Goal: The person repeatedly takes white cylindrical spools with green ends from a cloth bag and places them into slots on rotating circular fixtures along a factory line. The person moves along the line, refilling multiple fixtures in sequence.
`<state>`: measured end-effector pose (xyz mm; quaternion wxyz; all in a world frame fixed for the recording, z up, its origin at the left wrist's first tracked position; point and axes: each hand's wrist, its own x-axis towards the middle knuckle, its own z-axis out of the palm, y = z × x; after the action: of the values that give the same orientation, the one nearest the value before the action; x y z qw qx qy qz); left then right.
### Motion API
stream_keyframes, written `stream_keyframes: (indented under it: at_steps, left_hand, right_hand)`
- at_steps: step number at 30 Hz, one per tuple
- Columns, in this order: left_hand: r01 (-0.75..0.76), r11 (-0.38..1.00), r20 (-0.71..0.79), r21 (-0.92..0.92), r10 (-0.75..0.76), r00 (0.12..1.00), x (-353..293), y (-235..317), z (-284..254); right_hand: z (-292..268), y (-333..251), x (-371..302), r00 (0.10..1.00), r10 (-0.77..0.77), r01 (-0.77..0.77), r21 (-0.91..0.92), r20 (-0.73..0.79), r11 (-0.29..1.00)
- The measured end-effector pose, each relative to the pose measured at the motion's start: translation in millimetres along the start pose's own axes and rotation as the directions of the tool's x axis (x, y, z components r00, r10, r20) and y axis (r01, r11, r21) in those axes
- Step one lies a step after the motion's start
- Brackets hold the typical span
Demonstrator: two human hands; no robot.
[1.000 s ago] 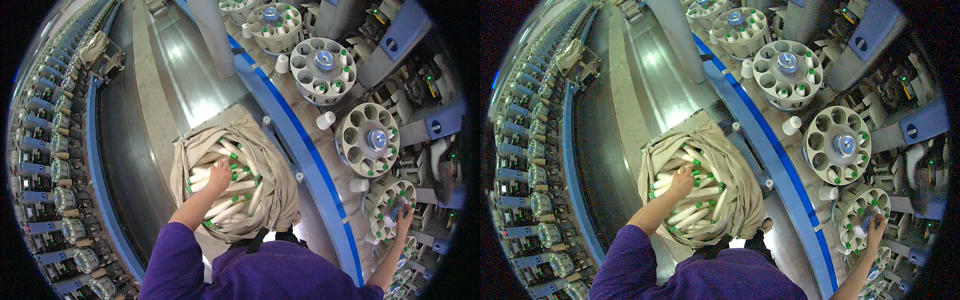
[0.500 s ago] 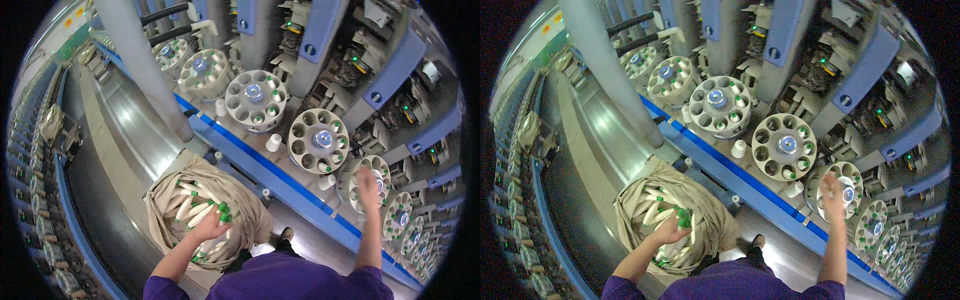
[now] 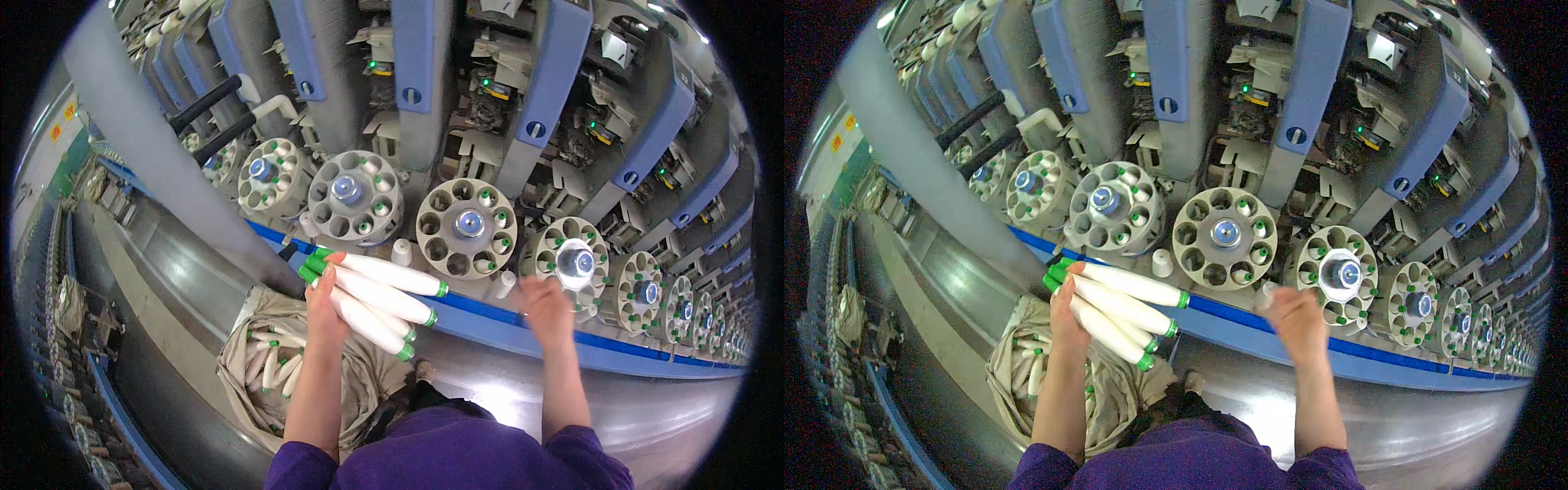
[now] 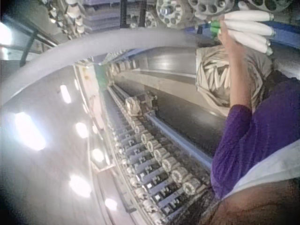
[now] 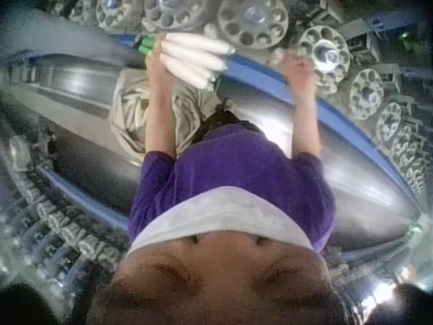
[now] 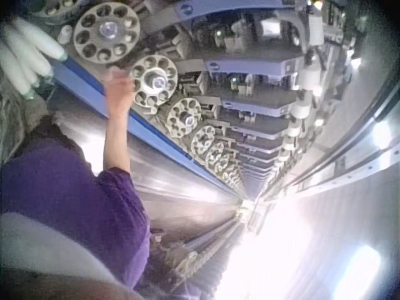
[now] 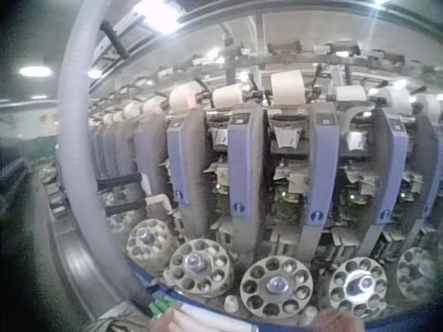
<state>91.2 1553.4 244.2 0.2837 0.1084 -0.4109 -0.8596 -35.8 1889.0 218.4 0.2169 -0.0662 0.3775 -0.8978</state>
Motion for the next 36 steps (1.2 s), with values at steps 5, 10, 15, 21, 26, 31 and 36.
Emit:
stream_keyframes:
  at_steps: [5, 10, 15, 21, 26, 31, 36]
  left_hand:
    - [-0.066, 0.998, 0.061, -0.007, 0.067, 0.996, 13, -13, 40]
    - [-0.199, 0.975, 0.085, 0.103, 0.191, 0.978, 23, -17, 58]
    - [-0.146, 0.981, -0.033, 0.129, 0.151, 0.988, 27, -28, 60]
    - [-0.142, 0.99, -0.133, -0.016, 0.138, 0.981, 36, -18, 53]
    - [-0.135, 0.99, -0.09, -0.033, 0.132, 0.987, 26, -8, 55]
    - [-0.171, 0.985, -0.061, -0.008, 0.171, 0.983, 12, 12, 45]
    - [-0.071, 0.997, -0.025, -0.039, 0.07, 0.997, -1, 49, 24]
  right_hand:
    - [43, -20, 29, 0.982, 0.017, -0.141, -0.678, -0.186, 0.722]
    - [56, 80, 55, 0.937, 0.34, -0.338, -0.03, 0.081, 0.941]
    - [50, 81, 63, 0.899, 0.418, -0.425, 0.029, 0.134, 0.905]
    - [37, 26, 55, 0.972, 0.196, -0.236, 0.538, 0.132, 0.809]
    - [55, 81, 50, 0.96, 0.165, -0.066, -0.386, 0.228, 0.92]
    - [101, 126, 35, 0.996, -0.043, 0.069, -0.362, 0.078, 0.93]
    - [125, 94, -8, 0.957, 0.234, -0.253, 0.099, 0.172, 0.962]
